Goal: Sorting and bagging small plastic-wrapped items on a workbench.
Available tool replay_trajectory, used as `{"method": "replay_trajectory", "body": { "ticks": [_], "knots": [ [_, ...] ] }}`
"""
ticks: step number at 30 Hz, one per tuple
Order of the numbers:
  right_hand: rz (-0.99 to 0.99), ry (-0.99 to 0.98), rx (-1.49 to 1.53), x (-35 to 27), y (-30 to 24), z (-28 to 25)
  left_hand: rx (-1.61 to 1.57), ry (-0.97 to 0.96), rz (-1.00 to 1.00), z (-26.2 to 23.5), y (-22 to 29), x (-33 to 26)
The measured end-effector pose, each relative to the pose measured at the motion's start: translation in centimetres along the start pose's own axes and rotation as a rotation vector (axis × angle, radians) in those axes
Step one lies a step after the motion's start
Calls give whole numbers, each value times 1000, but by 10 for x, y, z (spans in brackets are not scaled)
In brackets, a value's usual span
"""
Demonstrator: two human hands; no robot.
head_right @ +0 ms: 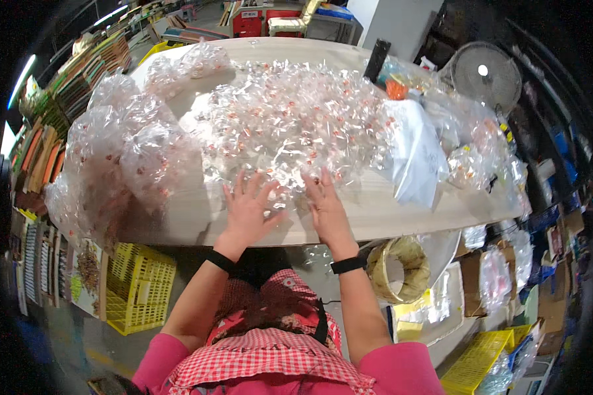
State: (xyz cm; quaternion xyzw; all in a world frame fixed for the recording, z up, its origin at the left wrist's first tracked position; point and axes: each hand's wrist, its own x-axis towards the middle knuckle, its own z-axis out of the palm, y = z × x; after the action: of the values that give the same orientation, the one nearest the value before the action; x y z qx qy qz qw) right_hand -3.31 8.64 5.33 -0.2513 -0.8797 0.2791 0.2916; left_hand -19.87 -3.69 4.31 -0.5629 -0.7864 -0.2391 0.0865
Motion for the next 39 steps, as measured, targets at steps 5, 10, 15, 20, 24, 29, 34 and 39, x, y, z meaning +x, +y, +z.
{"method": "replay_trajectory", "body": {
  "ticks": [5, 10, 15, 20, 24, 29, 34, 39],
  "knots": [
    [-54, 148, -29, -14, 28, -20, -8, -13, -2, -11, 4, -4],
    [19, 213, -15, -24, 48, -25, 53, -5, -52, -19, 5, 2],
    [11, 217, -55, -26, 45, -27, 81, -64, 14, -12, 15, 15],
    [-48, 280, -74, -23, 48, -28, 40, -202, -15, -9, 12, 14],
    [371, 176, 154, -12, 39, -42, -12, -145, -55, -10, 1, 8],
    [88, 288, 128, 16, 6, -35, -63, -71, -50, -10, -6, 3],
    [45, -78, -237, 10, 2, -11, -79, -76, -4, -7, -4, 3],
    [82, -76, -204, -15, -14, -21, -98, -116, 114, -11, -11, 3]
  ]
}}
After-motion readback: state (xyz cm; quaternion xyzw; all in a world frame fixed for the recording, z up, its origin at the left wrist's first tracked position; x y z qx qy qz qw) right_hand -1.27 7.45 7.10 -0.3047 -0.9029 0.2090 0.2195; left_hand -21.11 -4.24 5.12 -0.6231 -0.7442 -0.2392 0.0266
